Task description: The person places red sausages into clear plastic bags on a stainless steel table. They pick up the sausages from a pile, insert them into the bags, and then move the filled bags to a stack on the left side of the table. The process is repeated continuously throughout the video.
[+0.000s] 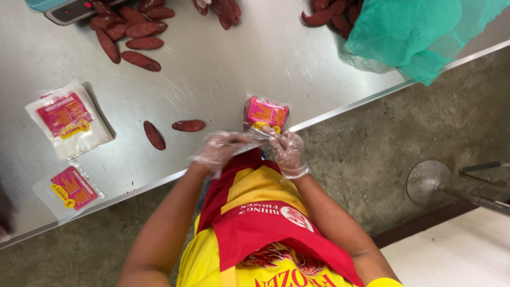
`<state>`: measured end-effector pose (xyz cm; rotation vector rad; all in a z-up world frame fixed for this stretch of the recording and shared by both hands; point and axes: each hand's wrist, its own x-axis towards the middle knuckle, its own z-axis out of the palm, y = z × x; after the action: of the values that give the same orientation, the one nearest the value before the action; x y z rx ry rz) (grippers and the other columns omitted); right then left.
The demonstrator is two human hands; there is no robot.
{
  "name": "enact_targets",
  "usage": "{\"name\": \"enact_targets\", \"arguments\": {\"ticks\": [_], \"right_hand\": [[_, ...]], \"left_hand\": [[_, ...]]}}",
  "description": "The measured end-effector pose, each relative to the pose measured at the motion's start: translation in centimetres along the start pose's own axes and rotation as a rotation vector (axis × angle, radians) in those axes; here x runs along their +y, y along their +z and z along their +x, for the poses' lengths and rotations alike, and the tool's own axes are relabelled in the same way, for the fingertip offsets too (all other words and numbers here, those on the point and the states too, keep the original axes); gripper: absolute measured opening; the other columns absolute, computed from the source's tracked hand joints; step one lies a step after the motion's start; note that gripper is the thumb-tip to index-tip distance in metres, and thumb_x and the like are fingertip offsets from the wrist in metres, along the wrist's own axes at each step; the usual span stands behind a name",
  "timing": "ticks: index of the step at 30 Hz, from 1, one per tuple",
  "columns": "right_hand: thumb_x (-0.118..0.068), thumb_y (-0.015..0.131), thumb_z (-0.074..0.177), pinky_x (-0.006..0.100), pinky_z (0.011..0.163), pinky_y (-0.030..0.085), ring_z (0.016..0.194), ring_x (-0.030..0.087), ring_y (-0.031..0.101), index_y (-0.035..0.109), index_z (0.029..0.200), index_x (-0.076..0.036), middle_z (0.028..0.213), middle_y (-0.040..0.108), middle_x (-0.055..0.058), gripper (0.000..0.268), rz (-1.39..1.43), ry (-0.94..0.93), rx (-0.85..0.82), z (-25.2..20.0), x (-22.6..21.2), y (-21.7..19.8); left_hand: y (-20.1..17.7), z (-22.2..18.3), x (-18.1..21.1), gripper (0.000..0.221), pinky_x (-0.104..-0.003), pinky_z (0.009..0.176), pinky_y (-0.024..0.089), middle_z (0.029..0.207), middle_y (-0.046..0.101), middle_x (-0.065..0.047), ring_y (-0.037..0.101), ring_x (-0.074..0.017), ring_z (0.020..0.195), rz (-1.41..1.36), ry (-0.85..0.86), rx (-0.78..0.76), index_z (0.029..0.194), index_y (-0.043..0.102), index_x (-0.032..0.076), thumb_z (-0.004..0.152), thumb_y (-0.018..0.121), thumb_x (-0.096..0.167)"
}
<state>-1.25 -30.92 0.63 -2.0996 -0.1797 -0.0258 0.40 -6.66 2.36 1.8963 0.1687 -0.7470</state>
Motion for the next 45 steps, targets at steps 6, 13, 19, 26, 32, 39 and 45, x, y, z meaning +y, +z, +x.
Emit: {"name": "enact_targets", "arguments": {"ticks": [6, 13, 19, 26, 32, 39, 45], "right_hand": [[-0.026, 0.081, 0.085, 0.047, 0.073, 0.046, 0.079, 0.030, 0.056, 0.071, 0.133, -0.025, 0.087, 0.056, 0.011, 0.049, -0.262, -0.146, 0.045, 0.1, -1.1, -0.1], [-0.023, 0.081, 0.079, 0.048, 0.073, 0.049, 0.079, 0.032, 0.060, 0.075, 0.124, -0.025, 0.087, 0.060, 0.014, 0.045, -0.438, -0.219, 0.120, 0.9, -2.0, 0.5], [-0.018, 0.076, 0.090, 0.044, 0.067, 0.050, 0.070, 0.027, 0.061, 0.075, 0.125, -0.023, 0.079, 0.064, 0.010, 0.035, -0.212, -0.224, -0.001, 2.5, -3.6, -0.6], [-0.011, 0.072, 0.093, 0.044, 0.063, 0.048, 0.066, 0.027, 0.057, 0.075, 0.128, -0.015, 0.075, 0.061, 0.010, 0.035, -0.140, -0.257, -0.080, 3.0, -3.8, -1.1], [-0.012, 0.069, 0.097, 0.041, 0.062, 0.048, 0.069, 0.025, 0.060, 0.075, 0.127, -0.017, 0.083, 0.064, 0.010, 0.031, -0.038, -0.263, -0.101, 2.9, -1.9, -0.5], [-0.014, 0.071, 0.096, 0.041, 0.064, 0.049, 0.069, 0.025, 0.059, 0.078, 0.123, -0.018, 0.079, 0.063, 0.009, 0.028, -0.111, -0.285, -0.108, 2.6, -0.7, -0.6], [-0.013, 0.075, 0.098, 0.036, 0.065, 0.051, 0.078, 0.018, 0.059, 0.078, 0.118, -0.020, 0.094, 0.068, 0.004, 0.021, 0.465, 0.104, -0.132, 1.4, 1.6, 0.0]], "left_hand": [[-10.0, -3.5, -2.8, 0.043, -0.047, 0.103, 0.044, 0.134, 0.061, -0.013, 0.058, -0.0334, 0.121, 0.895, 0.038, 0.372, 0.120, 0.072, 0.025, 0.077, 0.078, 0.026], [-7.3, -3.9, -4.5, 0.036, -0.045, 0.084, 0.062, 0.124, 0.068, -0.015, 0.072, -0.0321, 0.097, 0.518, -0.363, -0.060, 0.139, 0.059, 0.020, 0.105, 0.052, 0.030], [1.1, -4.3, -2.5, 0.050, -0.028, 0.060, 0.053, 0.104, 0.075, -0.012, 0.064, -0.0142, 0.076, -0.363, -0.258, -0.052, 0.143, 0.065, 0.006, 0.095, 0.073, 0.019], [6.3, 0.4, -0.9, 0.032, -0.025, 0.075, 0.055, 0.101, 0.068, -0.006, 0.061, -0.0120, 0.084, -0.988, -0.127, -0.107, 0.132, 0.063, 0.004, 0.103, 0.063, 0.017], [10.0, 4.2, -1.2, 0.009, -0.025, 0.077, 0.058, 0.096, 0.068, -0.004, 0.067, -0.0102, 0.086, -1.106, -0.147, 0.123, 0.105, 0.062, 0.005, 0.096, 0.058, 0.005], [8.6, 4.7, -2.7, 0.012, -0.030, 0.052, 0.043, 0.074, 0.065, -0.005, 0.054, -0.0139, 0.057, -0.798, -0.217, -0.010, 0.095, 0.067, 0.008, 0.099, 0.061, 0.017], [-2.6, -3.0, -5.4, 0.031, -0.048, 0.086, 0.056, 0.100, 0.074, -0.015, 0.071, -0.0319, 0.095, 0.271, -0.127, 0.510, 0.113, 0.073, 0.014, 0.097, 0.066, 0.040]]}}
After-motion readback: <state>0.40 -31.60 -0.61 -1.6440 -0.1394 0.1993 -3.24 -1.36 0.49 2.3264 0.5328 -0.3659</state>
